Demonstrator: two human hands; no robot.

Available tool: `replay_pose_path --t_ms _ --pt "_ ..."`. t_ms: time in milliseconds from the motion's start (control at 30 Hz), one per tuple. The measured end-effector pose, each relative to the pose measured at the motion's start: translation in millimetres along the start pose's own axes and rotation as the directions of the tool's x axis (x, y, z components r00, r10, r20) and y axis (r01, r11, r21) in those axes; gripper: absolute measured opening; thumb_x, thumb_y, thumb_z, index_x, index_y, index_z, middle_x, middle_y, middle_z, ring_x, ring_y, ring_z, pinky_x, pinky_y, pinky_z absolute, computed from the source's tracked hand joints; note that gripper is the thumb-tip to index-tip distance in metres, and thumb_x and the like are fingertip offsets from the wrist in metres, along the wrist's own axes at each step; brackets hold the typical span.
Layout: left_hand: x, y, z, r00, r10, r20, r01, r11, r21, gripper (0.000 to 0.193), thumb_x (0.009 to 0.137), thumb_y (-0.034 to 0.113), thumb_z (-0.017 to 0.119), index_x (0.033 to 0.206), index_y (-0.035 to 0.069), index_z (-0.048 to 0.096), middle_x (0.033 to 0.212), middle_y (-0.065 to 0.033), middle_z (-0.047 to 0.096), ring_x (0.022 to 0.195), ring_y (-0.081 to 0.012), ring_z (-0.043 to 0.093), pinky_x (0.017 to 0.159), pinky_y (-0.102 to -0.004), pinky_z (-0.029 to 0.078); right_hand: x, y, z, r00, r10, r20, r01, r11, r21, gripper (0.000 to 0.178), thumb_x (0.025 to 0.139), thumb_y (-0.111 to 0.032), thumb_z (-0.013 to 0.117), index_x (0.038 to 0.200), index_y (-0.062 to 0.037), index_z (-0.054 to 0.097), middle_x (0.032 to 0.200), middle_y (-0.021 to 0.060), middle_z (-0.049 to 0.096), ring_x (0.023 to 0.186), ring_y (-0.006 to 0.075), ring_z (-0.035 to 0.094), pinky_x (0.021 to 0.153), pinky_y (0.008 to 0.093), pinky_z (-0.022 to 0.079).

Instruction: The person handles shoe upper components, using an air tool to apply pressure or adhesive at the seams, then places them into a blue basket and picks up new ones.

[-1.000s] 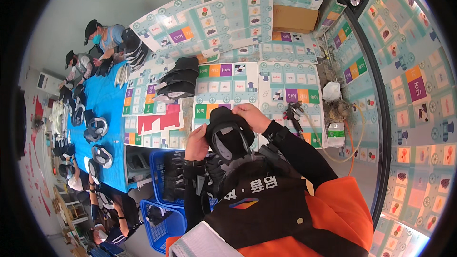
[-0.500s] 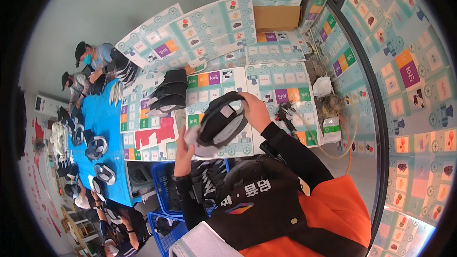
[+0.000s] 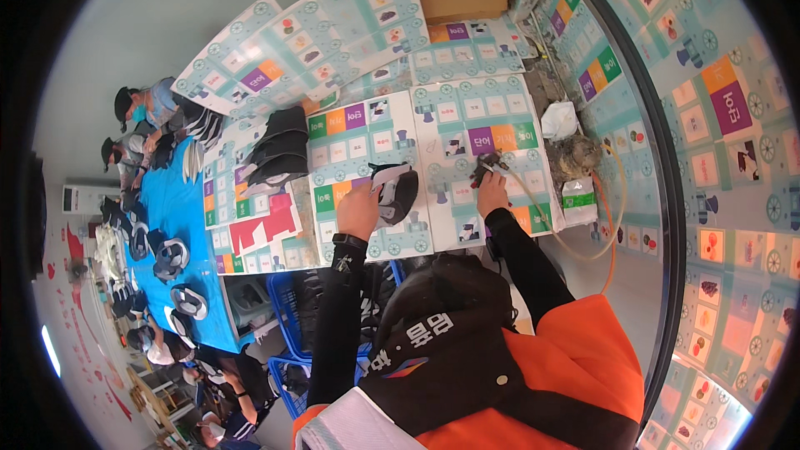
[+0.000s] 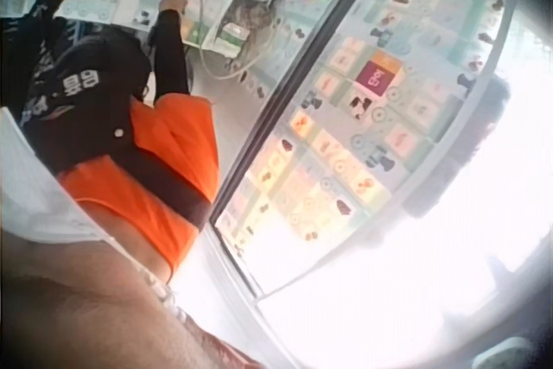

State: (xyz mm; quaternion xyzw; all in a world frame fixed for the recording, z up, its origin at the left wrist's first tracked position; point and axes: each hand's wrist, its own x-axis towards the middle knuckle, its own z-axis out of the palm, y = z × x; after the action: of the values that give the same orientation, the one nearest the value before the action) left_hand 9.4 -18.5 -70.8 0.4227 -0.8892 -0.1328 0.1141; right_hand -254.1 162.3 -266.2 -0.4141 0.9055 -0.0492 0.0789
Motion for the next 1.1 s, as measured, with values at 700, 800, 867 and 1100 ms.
replay_pose_path --t_ms 700,800,867,1100 --pt "25 20 14 0.999 0.017 0.047 -0.015 0.999 -0.041 0.023 0.091 0.025 0.065 0.099 0.004 0.07 0.09 -0.0197 0.07 0.084 -0.0411 0.069 0.073 -0.0519 0.055 -1 -37 -97 0.831 -0.206 0.518 -0.397 0.432 0.809 0.03 0.084 -0.01 0.063 0.112 -0.0012 0.067 0.089 0.014 0.073 0.082 0.0258 0.074 0.061 0.0404 0.061" --pt "32 30 13 0.997 0.004 0.079 0.001 0.998 -0.063 0.024 0.091 0.026 0.065 0.098 0.004 0.07 0.09 -0.0199 0.07 0.083 -0.0412 0.069 0.074 -0.0521 0.055 -4 -54 -112 0.705 -0.357 0.613 -0.43 0.472 0.77 0.024 0.08 -0.008 0.067 0.102 0.0004 0.07 0.084 0.0129 0.072 0.07 0.0254 0.073 0.058 0.0408 0.061" --pt "32 30 15 0.997 -0.006 0.083 0.01 0.999 -0.046 0.025 0.09 0.027 0.065 0.096 0.003 0.069 0.089 -0.0198 0.069 0.083 -0.0413 0.069 0.074 -0.0524 0.055 -9 -68 -121 0.716 -0.305 0.628 -0.441 0.499 0.746 0.023 0.081 -0.007 0.062 0.101 0.0006 0.071 0.08 0.0146 0.071 0.062 0.0257 0.07 0.054 0.0381 0.059" --pt "33 33 15 0.999 -0.015 0.05 0.019 0.996 -0.084 0.025 0.091 0.028 0.065 0.095 0.004 0.071 0.089 -0.0223 0.071 0.084 -0.0432 0.068 0.075 -0.0533 0.055 -19 -73 -114 0.902 -0.288 0.322 -0.018 0.72 0.694 0.029 0.086 -0.017 0.056 0.102 -0.0002 0.073 0.094 0.0286 0.07 0.093 0.0485 0.066 0.086 0.053 0.053"
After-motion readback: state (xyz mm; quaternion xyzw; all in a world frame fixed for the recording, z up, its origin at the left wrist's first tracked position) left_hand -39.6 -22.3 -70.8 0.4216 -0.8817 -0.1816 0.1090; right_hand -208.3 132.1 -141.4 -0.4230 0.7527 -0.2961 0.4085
